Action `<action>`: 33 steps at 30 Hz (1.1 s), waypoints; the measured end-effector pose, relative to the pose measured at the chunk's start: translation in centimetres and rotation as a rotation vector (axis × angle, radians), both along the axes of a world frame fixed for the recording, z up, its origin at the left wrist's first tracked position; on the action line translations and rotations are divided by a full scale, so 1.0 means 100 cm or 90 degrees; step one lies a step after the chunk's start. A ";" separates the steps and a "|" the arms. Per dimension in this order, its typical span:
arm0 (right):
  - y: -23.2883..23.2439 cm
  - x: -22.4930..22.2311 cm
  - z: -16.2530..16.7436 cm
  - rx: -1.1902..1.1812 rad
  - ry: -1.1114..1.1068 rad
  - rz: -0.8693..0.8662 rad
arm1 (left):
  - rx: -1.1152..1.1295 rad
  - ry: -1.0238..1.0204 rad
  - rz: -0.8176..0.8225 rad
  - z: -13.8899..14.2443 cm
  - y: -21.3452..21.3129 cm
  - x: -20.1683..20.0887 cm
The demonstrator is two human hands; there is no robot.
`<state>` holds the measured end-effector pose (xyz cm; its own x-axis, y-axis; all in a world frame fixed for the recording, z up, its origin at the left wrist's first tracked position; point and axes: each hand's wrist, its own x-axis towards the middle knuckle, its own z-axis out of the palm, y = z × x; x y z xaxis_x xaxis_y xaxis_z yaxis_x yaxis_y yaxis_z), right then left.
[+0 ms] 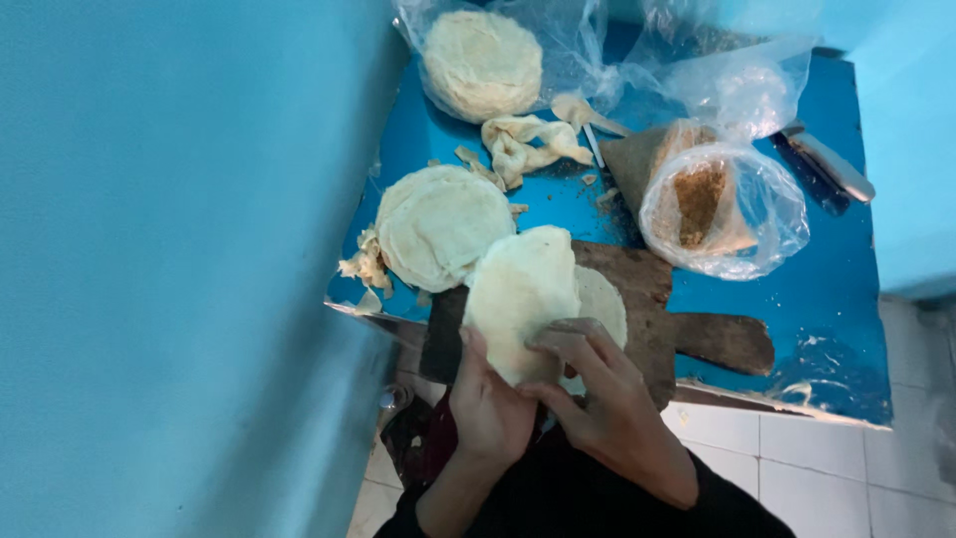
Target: The person sits at a small blue table and stretches thin dough rounds by hand, pulling and draping each piece over their hands to enlarge it, then lays it flat on a wooden board and presses the edges. Several finished dough rounds accumulate on the table next to a plastic bag of brown filling and scraps of torn dough.
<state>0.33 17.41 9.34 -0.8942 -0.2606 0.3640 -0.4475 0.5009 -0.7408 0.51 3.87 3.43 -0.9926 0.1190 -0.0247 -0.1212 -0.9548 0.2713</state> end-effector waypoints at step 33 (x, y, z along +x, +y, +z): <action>0.042 -0.036 -0.046 -0.523 -0.327 -0.120 | -0.217 0.017 0.129 -0.020 0.044 -0.007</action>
<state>-3.27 21.63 4.75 -0.9952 0.0622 -0.0760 0.0601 -0.2259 -0.9723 -0.17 8.30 1.39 -0.9960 -0.0895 -0.0035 0.0711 -0.8133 0.5775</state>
